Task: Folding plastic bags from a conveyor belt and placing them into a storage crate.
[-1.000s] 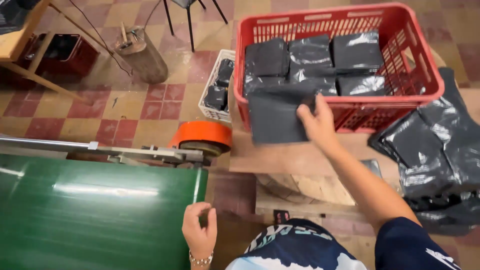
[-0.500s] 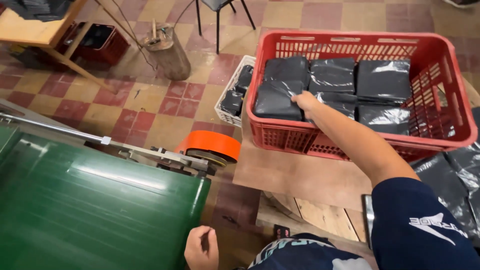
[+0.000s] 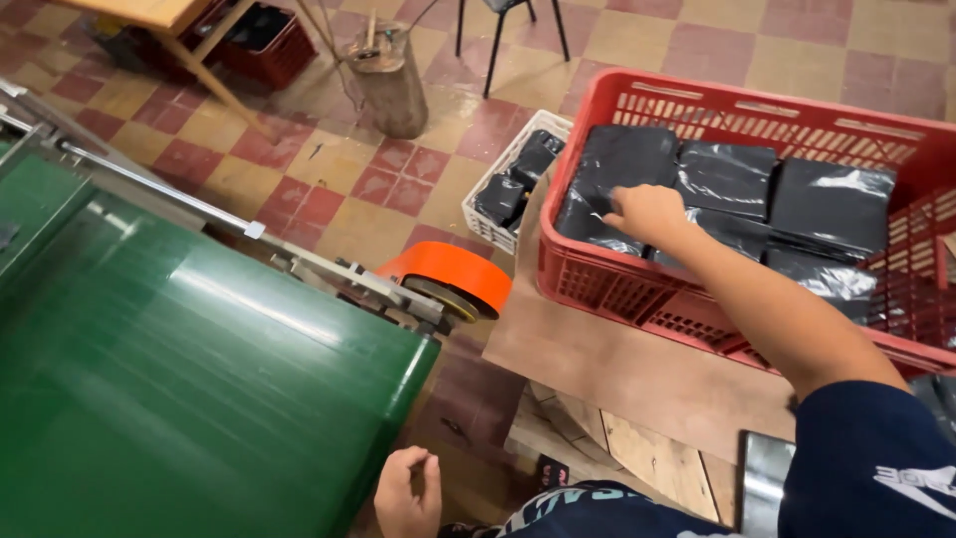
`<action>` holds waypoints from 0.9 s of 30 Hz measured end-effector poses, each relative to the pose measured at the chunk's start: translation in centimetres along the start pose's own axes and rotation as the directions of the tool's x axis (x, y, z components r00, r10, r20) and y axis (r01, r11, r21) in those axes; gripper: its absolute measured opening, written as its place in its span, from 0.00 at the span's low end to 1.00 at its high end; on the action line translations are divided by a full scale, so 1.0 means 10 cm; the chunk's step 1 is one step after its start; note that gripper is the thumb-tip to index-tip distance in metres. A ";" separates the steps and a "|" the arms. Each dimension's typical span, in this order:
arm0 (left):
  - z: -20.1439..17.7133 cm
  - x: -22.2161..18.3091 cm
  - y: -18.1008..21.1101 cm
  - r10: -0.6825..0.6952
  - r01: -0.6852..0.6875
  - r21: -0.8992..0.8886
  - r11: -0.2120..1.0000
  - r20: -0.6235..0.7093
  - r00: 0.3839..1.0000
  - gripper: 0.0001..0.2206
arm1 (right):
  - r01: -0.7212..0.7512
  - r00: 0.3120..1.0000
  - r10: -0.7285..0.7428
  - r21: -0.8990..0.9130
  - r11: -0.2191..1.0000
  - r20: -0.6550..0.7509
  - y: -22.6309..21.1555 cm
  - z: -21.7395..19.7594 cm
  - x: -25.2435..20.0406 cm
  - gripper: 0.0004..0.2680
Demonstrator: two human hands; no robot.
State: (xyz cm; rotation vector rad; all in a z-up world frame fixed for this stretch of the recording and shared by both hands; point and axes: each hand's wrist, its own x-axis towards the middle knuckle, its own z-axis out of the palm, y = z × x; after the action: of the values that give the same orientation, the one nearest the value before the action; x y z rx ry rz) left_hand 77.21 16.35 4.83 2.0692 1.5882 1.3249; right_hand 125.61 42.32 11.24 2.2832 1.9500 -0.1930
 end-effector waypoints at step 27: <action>-0.63 -0.27 0.21 -0.244 0.236 0.096 0.967 0.081 0.966 0.03 | 0.526 0.847 -0.521 0.320 0.788 -0.110 -1.19 0.20 1.74 0.19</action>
State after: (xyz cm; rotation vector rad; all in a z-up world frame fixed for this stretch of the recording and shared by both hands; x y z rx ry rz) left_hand 73.84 11.13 8.35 1.8796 1.8152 1.0804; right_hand 116.56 60.72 5.83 1.8303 2.7038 -0.6127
